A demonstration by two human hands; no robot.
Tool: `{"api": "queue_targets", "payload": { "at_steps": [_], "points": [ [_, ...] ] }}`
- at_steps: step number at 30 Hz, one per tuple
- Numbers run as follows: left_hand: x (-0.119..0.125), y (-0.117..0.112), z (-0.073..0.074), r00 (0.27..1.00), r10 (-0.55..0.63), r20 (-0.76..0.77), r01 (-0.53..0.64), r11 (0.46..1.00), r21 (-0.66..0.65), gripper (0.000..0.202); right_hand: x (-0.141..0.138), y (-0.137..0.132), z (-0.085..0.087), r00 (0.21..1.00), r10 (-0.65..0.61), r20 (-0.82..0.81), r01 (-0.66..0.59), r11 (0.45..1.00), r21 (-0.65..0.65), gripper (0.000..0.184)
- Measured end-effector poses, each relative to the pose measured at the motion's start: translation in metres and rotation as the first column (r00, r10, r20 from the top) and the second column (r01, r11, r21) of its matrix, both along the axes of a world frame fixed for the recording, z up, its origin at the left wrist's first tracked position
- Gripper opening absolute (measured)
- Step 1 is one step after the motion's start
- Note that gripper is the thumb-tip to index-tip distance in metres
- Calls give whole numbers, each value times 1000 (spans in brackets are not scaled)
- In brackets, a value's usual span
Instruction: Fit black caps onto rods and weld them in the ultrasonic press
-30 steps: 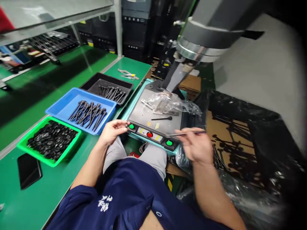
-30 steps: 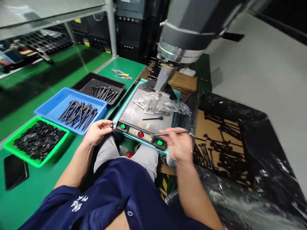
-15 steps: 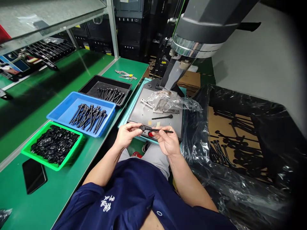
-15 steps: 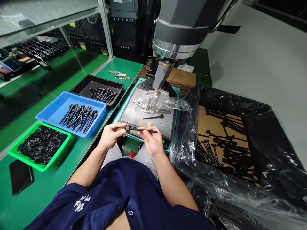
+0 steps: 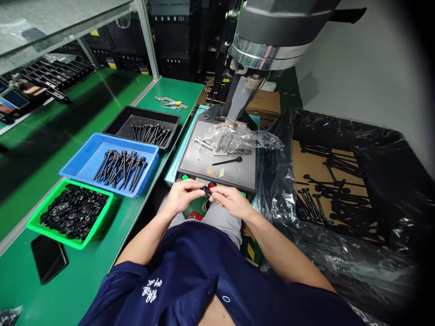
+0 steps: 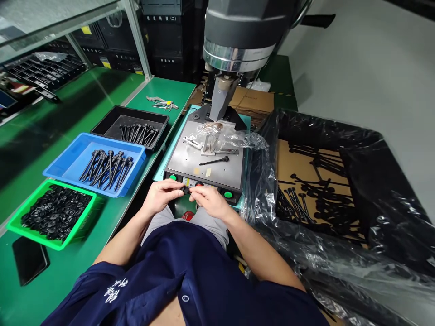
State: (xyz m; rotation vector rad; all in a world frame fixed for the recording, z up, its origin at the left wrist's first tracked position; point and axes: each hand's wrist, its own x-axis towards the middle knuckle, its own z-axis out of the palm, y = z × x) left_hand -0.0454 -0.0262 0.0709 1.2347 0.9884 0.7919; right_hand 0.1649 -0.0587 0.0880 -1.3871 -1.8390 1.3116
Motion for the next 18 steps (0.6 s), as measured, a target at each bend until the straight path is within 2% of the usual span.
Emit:
{"api": "queue_targets", "payload": {
  "at_steps": [1, 3, 5, 7, 10, 12, 13, 15, 17, 18],
  "points": [
    [0, -1, -1, 999, 31, 14, -31, 999, -18, 55, -5, -2, -3, 999, -27, 35, 21, 989, 148, 33],
    [-1, -1, -1, 997, 57, 42, -56, 998, -23, 53, -14, -7, -6, 992, -74, 101, 25, 909, 416, 26],
    [-2, -1, 0, 997, 60, 46, -60, 998, 0, 51, -20, -11, -6, 985, -127, 119, 36, 818, 574, 20],
    [-4, -1, 3, 998, 51, 29, -52, 998, 32, 49, -24, -13, -5, 980, -168, 104, 67, 777, 626, 18],
    [-6, 2, 8, 1000, 20, -2, -20, 998, 57, 48, -24, -17, -5, 976, -199, 86, 104, 778, 619, 18],
    [-8, 5, 9, 1000, -7, -5, 7, 997, 70, 47, -23, -18, -6, 978, -200, 52, 139, 825, 549, 19],
    [-9, 6, 9, 1000, -24, -5, 24, 996, 82, 46, -22, -18, -7, 981, -193, 13, 166, 872, 460, 21],
    [-9, 8, 8, 998, -63, -9, 63, 991, 116, 44, -21, -17, -9, 975, -188, -123, 207, 963, 171, 32],
    [-8, 6, 6, 996, -88, -24, 91, 982, 163, 42, -21, -16, -11, 935, -226, -272, 203, 973, -110, 45],
    [-6, 4, 5, 996, -85, -39, 91, 976, 198, 41, -22, -15, -12, 911, -254, -325, 201, 962, -186, 49]
  ]
}}
